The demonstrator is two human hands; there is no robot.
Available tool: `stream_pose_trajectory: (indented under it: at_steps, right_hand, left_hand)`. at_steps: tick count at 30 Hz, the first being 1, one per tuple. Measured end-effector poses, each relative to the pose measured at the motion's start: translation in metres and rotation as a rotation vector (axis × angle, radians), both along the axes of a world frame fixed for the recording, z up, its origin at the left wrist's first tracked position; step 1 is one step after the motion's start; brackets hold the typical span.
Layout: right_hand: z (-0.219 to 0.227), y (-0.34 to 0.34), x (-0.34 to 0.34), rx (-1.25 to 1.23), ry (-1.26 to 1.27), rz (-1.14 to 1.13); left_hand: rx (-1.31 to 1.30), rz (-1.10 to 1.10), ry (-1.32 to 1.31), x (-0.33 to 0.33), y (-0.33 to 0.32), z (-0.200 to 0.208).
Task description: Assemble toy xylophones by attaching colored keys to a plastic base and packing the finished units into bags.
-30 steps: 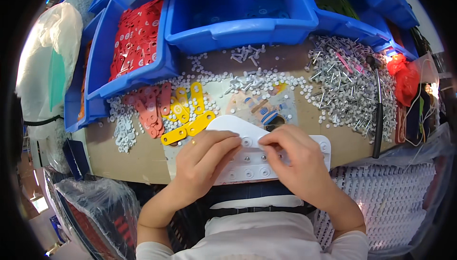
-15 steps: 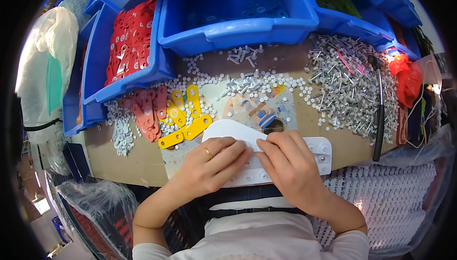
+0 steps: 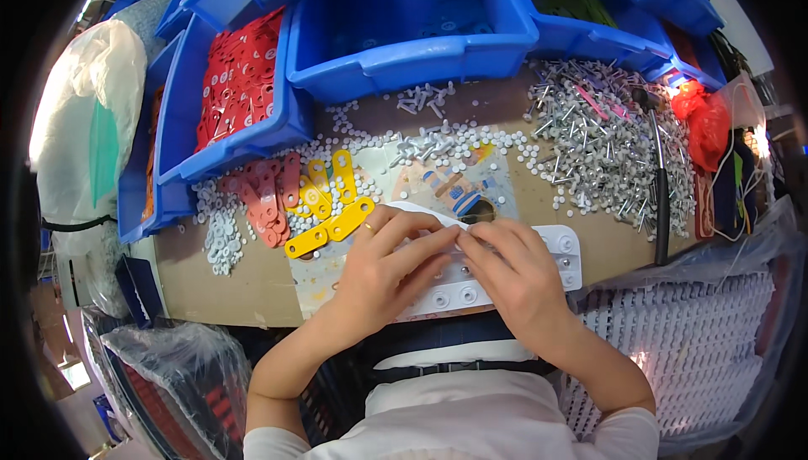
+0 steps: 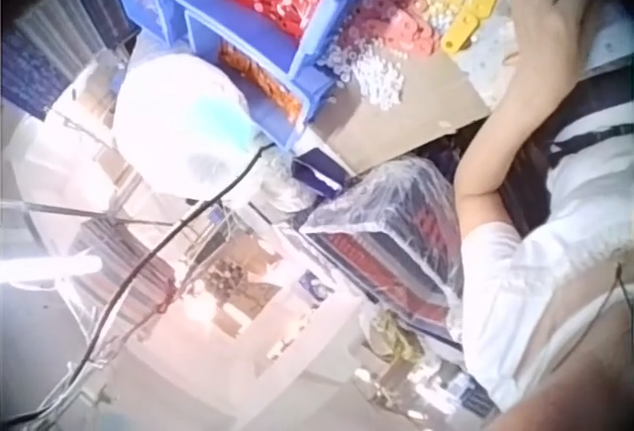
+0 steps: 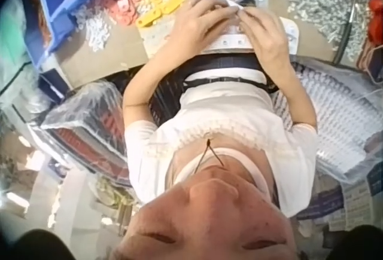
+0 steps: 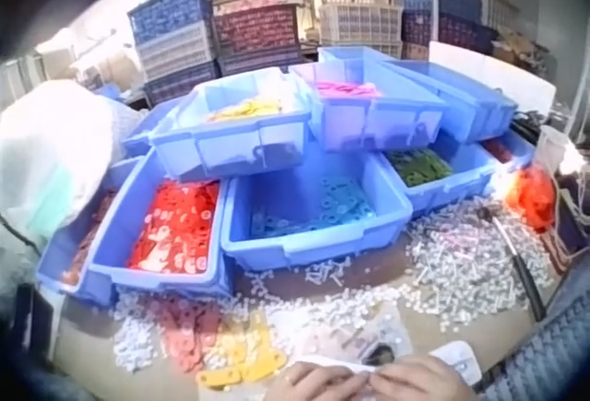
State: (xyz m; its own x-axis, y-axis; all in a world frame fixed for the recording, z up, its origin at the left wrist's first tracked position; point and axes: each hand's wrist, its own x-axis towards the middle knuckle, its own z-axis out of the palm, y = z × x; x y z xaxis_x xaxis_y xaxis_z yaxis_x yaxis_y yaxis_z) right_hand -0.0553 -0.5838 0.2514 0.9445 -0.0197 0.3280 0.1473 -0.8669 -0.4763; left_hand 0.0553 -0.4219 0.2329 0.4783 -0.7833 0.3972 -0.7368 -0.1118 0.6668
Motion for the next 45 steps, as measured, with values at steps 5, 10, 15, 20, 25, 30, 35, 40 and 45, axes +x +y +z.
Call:
stream_pose_trajectory:
  at_steps: [5,10,15,20,25,30,35,40,45]
  right_hand:
    - [0.001,0.005,0.004,0.18,0.055,-0.114]
    - [-0.002,0.002,-0.001,0.126,0.011,-0.123]
    - [-0.001,-0.011,-0.006,0.069,-0.008,0.018]
    - [-0.001,-0.007,0.003,0.174,0.015,0.02]
    - [-0.002,-0.007,0.013,0.119,0.067,0.06]
    - [-0.002,-0.003,0.011,0.049,0.009,0.126]
    - [0.009,0.005,0.015,0.024,0.03,0.018]
    - [0.023,0.04,0.052,-0.02,-0.063,0.276]
    - [0.018,0.078,0.061,0.049,-0.073,0.407]
  left_hand:
    - [0.009,0.005,-0.01,-0.001,0.002,-0.004]
    - [0.08,-0.014,-0.173,-0.004,0.004,-0.002]
    - [0.112,-0.067,-0.29,-0.005,0.004,0.002]
    - [0.08,-0.06,-0.271,-0.003,0.007,0.002]
    - [-0.071,0.153,-0.04,-0.025,0.008,-0.012]
    - [-0.101,0.371,-0.132,-0.018,0.045,-0.001]
    - [0.311,1.093,-0.25,0.02,0.14,0.005]
    - [0.434,1.181,-0.434,0.033,0.164,-0.018]
    - [0.402,1.186,-0.37,0.033,0.163,-0.021]
